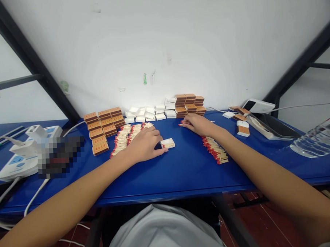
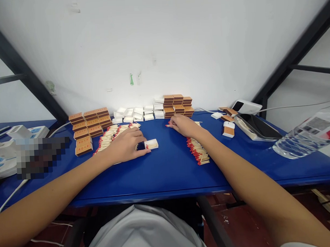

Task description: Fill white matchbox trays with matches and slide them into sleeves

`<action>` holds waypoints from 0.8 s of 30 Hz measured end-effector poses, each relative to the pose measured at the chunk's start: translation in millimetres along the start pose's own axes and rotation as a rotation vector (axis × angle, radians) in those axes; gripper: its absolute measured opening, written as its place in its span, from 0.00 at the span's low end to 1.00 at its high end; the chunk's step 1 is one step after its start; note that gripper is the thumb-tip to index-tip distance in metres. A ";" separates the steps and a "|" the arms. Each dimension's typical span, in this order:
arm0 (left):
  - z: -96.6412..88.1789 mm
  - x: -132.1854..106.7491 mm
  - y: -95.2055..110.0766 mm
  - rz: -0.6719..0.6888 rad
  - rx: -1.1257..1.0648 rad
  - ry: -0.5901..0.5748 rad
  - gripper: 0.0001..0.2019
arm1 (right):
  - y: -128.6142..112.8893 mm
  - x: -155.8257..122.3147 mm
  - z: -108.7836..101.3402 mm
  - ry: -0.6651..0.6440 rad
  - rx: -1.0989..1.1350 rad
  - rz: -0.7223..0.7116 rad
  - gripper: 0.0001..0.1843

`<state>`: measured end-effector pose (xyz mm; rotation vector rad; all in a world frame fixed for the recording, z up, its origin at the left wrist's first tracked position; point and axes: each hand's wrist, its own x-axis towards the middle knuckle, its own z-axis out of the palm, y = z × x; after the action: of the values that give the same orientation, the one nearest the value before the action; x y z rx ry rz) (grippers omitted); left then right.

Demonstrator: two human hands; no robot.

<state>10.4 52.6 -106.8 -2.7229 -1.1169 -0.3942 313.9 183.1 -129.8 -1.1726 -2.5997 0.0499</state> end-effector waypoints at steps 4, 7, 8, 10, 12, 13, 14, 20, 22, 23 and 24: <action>1.1 0.1 -0.9 -0.005 0.004 -0.005 0.19 | 2.7 0.9 2.9 0.028 0.011 -0.005 0.16; 2.1 0.0 -1.4 -0.003 0.011 0.001 0.20 | 5.3 1.3 5.0 0.021 0.000 -0.011 0.14; 2.3 0.0 -1.5 -0.001 0.011 0.002 0.20 | 5.9 1.2 5.4 0.018 -0.004 -0.013 0.14; 2.8 -0.2 -1.7 0.002 0.008 0.006 0.20 | 6.8 1.0 5.8 0.022 0.001 -0.017 0.13; 2.9 -0.4 -1.8 0.003 0.007 0.012 0.19 | 7.1 0.9 5.6 0.034 0.016 -0.022 0.13; 2.8 -0.5 -1.8 0.003 0.007 0.014 0.19 | 7.1 0.9 5.4 0.038 0.023 -0.021 0.13; 2.7 -0.6 -1.7 0.004 0.007 0.014 0.19 | 6.9 0.8 5.1 0.037 0.027 -0.018 0.14; 1.9 0.1 -1.2 0.000 0.009 0.003 0.19 | 3.9 0.6 3.6 0.011 0.008 -0.010 0.13; 1.7 0.5 -0.8 -0.002 0.011 -0.002 0.19 | 3.2 0.7 3.6 0.010 0.008 -0.007 0.13; 1.5 0.7 -0.6 -0.002 0.012 -0.005 0.19 | 3.0 0.9 3.6 0.009 0.010 -0.005 0.13; 1.2 0.8 -0.3 -0.002 0.012 -0.008 0.19 | 2.8 1.1 3.4 0.006 0.013 -0.003 0.12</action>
<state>10.9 53.7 -107.6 -2.7157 -1.1201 -0.3766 314.3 186.1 -133.3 -1.1619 -2.5918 0.0620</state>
